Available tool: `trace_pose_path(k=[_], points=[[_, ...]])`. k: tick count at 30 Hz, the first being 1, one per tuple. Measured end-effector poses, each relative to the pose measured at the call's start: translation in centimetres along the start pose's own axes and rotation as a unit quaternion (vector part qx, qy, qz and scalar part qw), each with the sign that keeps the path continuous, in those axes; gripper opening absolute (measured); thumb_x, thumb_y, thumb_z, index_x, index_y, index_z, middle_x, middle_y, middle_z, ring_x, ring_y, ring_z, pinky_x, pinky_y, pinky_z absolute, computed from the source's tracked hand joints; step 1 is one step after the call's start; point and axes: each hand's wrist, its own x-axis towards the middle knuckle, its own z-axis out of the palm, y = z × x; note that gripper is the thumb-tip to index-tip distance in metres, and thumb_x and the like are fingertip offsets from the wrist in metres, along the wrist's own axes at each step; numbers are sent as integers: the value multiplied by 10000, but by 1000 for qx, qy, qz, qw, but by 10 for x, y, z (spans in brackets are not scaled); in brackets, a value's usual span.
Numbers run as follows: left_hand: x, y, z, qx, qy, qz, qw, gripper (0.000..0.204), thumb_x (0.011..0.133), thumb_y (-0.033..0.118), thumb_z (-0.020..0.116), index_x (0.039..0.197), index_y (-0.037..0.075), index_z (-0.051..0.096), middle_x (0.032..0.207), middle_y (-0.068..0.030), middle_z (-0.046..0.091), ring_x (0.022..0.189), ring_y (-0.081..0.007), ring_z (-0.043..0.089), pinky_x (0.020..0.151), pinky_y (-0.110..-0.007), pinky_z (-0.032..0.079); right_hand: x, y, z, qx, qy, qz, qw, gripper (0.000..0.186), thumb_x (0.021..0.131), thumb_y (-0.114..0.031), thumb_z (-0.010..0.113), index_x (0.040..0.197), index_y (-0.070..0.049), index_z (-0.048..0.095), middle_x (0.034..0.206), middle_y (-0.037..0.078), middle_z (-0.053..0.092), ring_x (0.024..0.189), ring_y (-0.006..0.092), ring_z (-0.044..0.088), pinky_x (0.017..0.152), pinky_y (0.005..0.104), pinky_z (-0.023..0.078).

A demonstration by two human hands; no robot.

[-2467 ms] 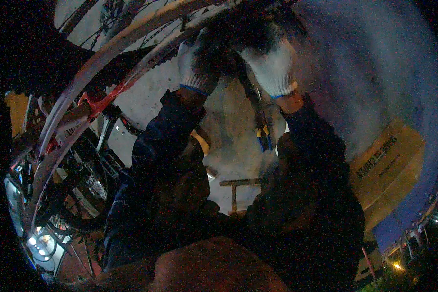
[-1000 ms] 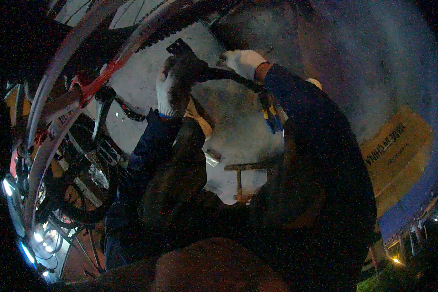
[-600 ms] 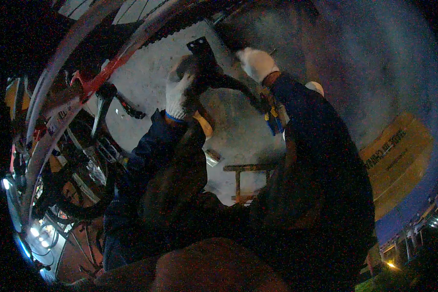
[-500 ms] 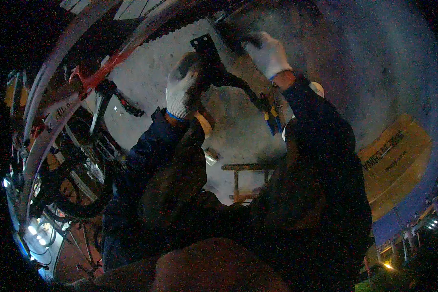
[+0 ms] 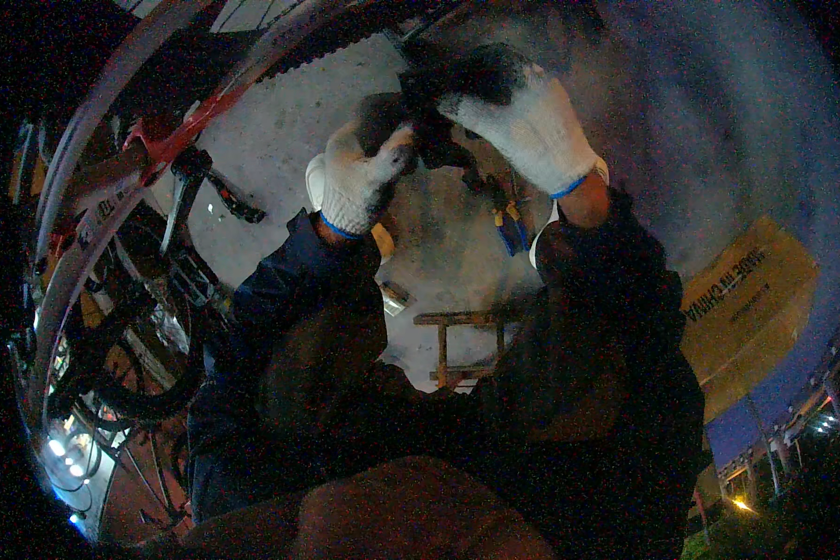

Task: The person works on a bicycle's rear derailleur and chain area, using an Allen key to tighten bolts and adjusting components by hand. The person repeatedly handles the derailleur and chain, making small adjustments throughout the clip.

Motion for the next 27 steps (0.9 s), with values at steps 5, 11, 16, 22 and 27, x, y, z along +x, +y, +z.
trace_pose_path(k=[5,11,16,22,27], points=[[1,1,3,26,-49,30,998,339,904,127,750,1188,-25,647,1090,-93,696,994,-138,638,903,-301,529,0,-6,-14,38,-43,49,997,343,896,-213,753,1219,-112,696,1137,97,742,1022,244,695,908,365,536],[3,-1,0,90,-88,67,990,400,900,157,738,1226,-38,613,1138,-110,673,1032,-162,625,935,-324,513,1,-13,-21,153,-104,121,975,326,903,-172,742,1202,-52,694,1085,88,745,965,202,679,875,354,542],[4,3,6,24,-65,61,996,369,914,176,709,1212,-27,628,1094,-102,684,990,-153,627,909,-317,514,0,-14,-20,137,-97,74,983,297,918,-174,709,1160,-2,701,1047,98,733,920,170,657,822,325,551],[0,14,6,66,-23,70,995,294,942,204,688,1142,-10,672,1031,-96,690,917,-150,633,840,-306,528,-2,-18,-10,116,-64,41,990,354,881,-171,756,1197,-26,683,1103,135,739,987,231,686,891,366,542],[-1,15,2,100,-30,67,992,272,960,171,665,1157,-17,656,1041,-95,688,912,-141,641,831,-294,534,-10,-19,-1,116,-47,86,988,382,878,-228,771,1191,-27,686,1045,159,745,925,263,709,840,371,555]])
